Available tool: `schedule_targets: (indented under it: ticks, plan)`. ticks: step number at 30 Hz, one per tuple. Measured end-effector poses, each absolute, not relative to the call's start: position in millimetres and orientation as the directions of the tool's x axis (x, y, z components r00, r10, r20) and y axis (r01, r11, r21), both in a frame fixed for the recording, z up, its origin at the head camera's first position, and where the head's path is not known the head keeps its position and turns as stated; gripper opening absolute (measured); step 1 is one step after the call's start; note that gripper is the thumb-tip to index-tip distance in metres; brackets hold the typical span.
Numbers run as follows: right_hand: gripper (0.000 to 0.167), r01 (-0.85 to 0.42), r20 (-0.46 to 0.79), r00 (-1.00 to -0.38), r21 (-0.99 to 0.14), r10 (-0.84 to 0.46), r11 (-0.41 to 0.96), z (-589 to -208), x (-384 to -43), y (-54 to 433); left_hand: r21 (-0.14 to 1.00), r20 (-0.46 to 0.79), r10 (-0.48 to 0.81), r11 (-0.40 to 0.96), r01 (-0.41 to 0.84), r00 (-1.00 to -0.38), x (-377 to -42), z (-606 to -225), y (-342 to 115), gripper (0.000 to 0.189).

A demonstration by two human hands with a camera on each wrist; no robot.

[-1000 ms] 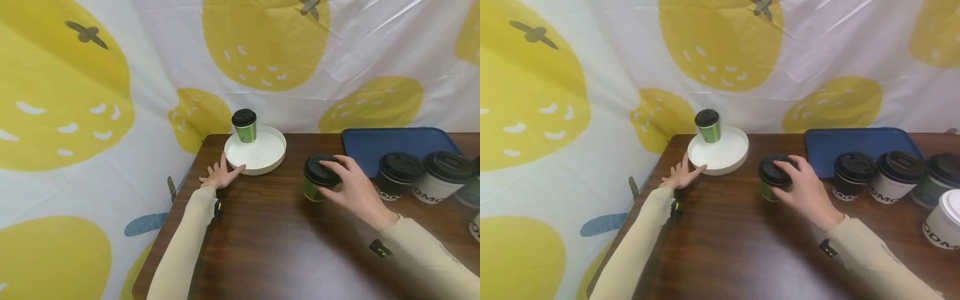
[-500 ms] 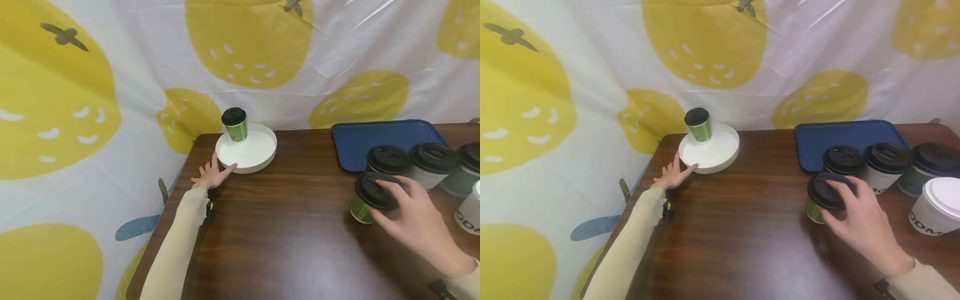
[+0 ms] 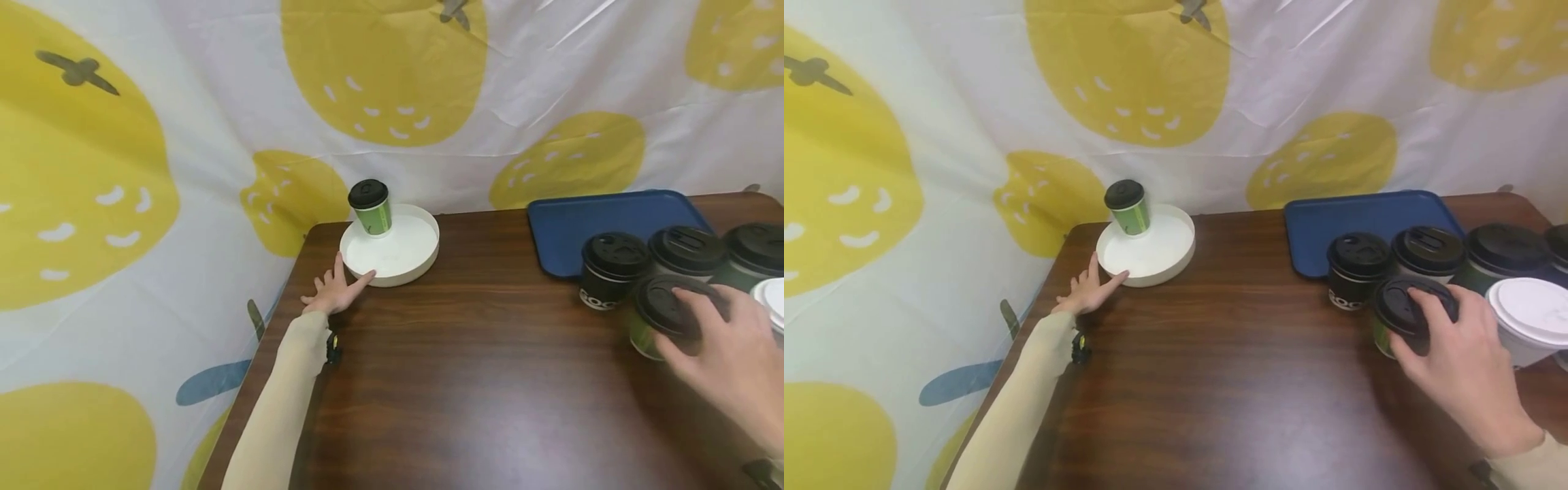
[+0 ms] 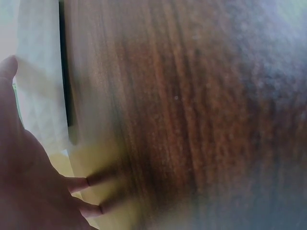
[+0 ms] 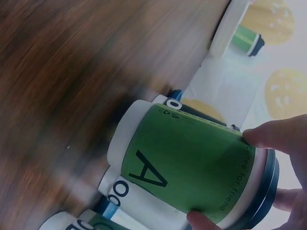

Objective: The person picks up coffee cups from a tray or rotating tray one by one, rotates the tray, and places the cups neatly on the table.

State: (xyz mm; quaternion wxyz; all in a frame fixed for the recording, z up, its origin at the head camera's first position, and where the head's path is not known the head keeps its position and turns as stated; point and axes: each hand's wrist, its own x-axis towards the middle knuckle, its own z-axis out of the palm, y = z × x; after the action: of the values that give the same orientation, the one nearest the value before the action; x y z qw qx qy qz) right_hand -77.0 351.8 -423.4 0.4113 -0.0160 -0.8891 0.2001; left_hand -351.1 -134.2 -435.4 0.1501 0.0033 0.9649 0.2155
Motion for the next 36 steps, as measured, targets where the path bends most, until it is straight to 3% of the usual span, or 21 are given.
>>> schedule_targets:
  ticks: [15,28,36]
  plan:
    - [0.091,-0.112,0.799,-0.572,-0.303,0.188,0.946,-430,-78,368,0.419,-0.293,0.075,0.906,-0.058,-0.953,-351,-435,-136,0.115]
    - [0.101,-0.064,0.761,-0.613,-0.318,0.214,0.946,-430,-78,374,0.414,-0.287,0.076,0.909,-0.052,-0.955,-349,-437,-135,0.118]
    - [0.101,-0.104,0.777,-0.596,-0.326,0.203,0.940,-431,-80,382,0.405,-0.296,0.079,0.913,-0.050,-0.952,-353,-438,-134,0.119]
